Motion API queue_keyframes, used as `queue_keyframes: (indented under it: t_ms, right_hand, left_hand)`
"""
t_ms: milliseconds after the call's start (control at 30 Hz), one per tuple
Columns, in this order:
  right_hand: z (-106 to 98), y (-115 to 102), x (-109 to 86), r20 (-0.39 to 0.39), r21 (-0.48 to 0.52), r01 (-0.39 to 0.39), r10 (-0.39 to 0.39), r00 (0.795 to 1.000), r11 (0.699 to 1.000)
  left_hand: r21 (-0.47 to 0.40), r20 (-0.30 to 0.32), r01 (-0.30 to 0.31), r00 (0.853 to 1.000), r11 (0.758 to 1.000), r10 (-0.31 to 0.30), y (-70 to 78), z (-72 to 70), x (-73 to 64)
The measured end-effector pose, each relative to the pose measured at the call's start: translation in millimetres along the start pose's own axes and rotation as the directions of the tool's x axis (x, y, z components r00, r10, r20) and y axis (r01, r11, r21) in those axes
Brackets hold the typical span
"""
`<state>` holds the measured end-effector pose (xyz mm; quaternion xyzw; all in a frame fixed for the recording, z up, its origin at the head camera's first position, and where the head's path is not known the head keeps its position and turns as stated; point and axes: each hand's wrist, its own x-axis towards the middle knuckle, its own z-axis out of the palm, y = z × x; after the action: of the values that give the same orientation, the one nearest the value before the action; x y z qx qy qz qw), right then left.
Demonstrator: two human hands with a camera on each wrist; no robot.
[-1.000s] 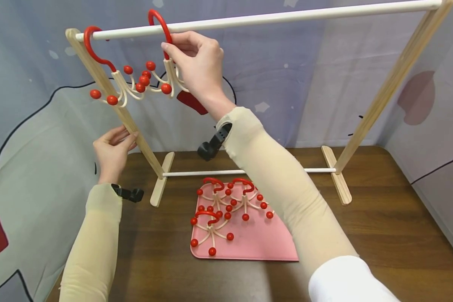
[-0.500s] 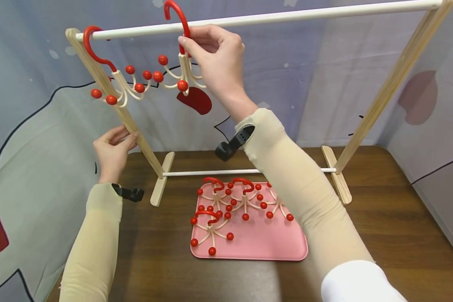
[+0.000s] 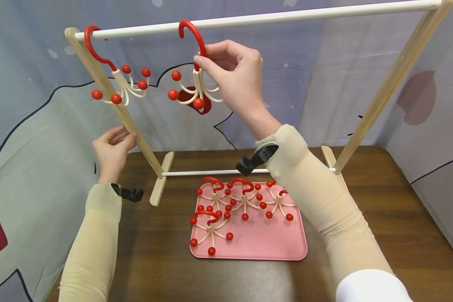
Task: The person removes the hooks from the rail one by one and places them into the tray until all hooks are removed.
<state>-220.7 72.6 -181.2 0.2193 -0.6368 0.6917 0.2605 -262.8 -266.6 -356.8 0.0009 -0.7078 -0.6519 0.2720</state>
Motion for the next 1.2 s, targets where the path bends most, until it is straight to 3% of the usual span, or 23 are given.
queue_keyframes:
  t_ms: [167, 333, 533, 800, 1200]
  right_hand:
    - [-9, 4, -16.0, 0.038, -0.033, 0.014, -0.013, 0.999, 0.999]
    - [-23, 22, -29.6, 0.057, -0.097, 0.031, -0.025, 0.998, 0.995]
    - [-41, 38, -52.5, 0.077, -0.14, 0.0, 0.011, 0.997, 0.99]
    - [-62, 53, -84.2, 0.085, -0.132, -0.042, 0.053, 0.995, 0.99]
    - [-90, 57, -127.4, 0.103, -0.077, -0.125, 0.133, 0.986, 0.989]
  left_hand:
    - [0.004, -0.005, -0.003, 1.0, 1.0, 0.003, 1.5, 2.1, 0.0]
    - [0.004, -0.008, -0.008, 1.0, 1.0, 0.008, 2.0, 3.6, -0.2]
    - [0.012, -0.006, -0.007, 1.0, 1.0, 0.007, -0.2, 3.7, -0.1]
    - [0.03, -0.001, -0.016, 1.0, 0.999, 0.016, 0.8, 3.2, -0.5]
    - [0.004, 0.004, -0.006, 1.0, 1.0, 0.006, 2.9, 3.7, -2.7]
